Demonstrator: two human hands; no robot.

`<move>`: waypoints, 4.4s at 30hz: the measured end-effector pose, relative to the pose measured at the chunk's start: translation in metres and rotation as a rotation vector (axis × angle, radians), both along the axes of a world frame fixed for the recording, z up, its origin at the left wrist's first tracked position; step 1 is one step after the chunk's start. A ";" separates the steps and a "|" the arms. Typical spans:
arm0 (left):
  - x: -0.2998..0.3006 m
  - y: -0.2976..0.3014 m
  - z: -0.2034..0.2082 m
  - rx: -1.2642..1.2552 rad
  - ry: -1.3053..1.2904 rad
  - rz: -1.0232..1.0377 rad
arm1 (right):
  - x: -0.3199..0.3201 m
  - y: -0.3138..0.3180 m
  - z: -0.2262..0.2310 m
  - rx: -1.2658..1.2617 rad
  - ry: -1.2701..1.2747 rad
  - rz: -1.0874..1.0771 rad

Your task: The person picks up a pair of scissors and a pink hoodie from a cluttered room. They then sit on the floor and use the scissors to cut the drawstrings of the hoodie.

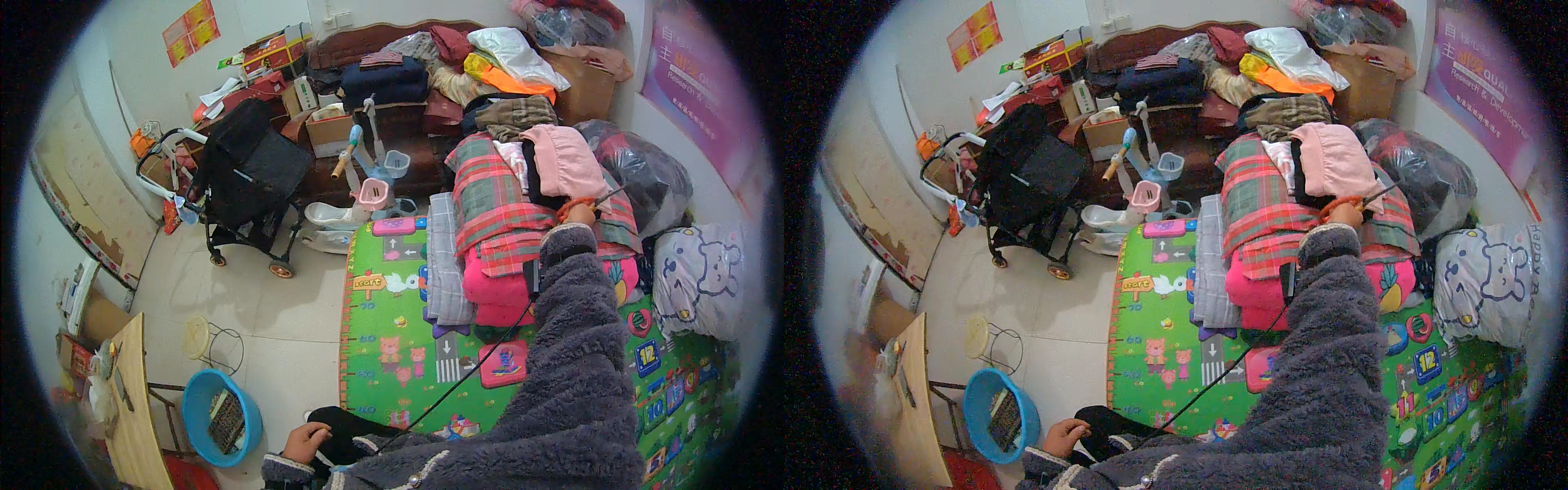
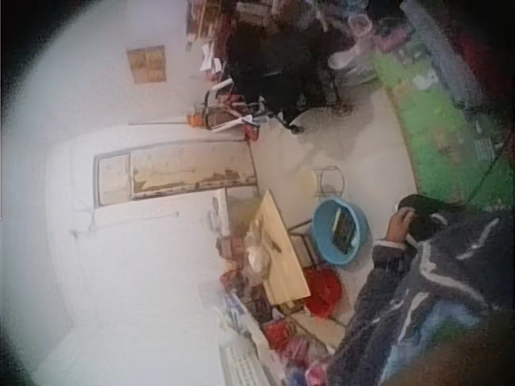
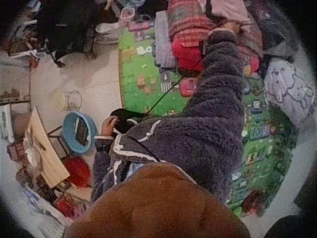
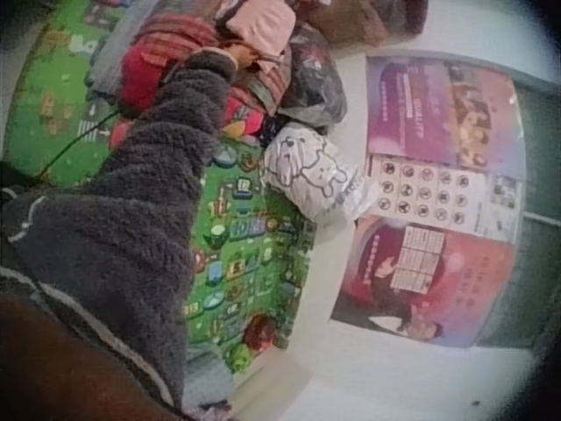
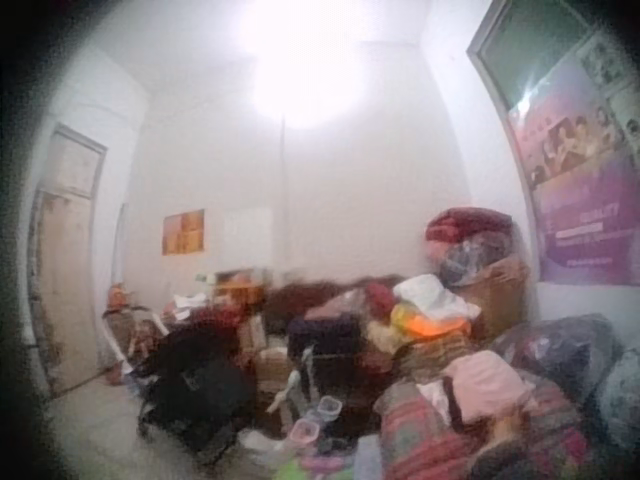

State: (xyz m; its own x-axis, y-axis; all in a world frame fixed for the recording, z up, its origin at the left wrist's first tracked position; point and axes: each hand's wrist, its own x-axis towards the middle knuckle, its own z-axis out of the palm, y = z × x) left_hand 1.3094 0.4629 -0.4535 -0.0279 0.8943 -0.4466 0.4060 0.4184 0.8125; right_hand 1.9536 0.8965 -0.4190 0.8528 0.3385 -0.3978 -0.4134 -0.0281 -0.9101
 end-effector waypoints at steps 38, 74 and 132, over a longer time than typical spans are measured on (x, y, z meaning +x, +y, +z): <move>-0.057 -0.005 0.020 0.993 0.595 0.136 | -0.343 -0.308 0.170 0.773 -0.991 1.001; 0.010 0.054 -0.105 0.372 0.116 -0.149 | -0.380 -0.247 -0.218 -0.241 -0.969 1.833; -0.060 -0.074 0.021 0.309 -0.929 0.585 | -0.341 -0.206 -0.069 0.393 -1.189 1.391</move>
State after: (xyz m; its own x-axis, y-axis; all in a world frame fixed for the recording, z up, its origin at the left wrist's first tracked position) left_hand 1.2490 0.3893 -0.4321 -0.2502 0.9281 -0.2756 -0.5977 0.0759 0.7981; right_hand 1.6127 0.6906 -0.4876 -0.3418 0.8578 0.3839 0.4919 0.5113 -0.7047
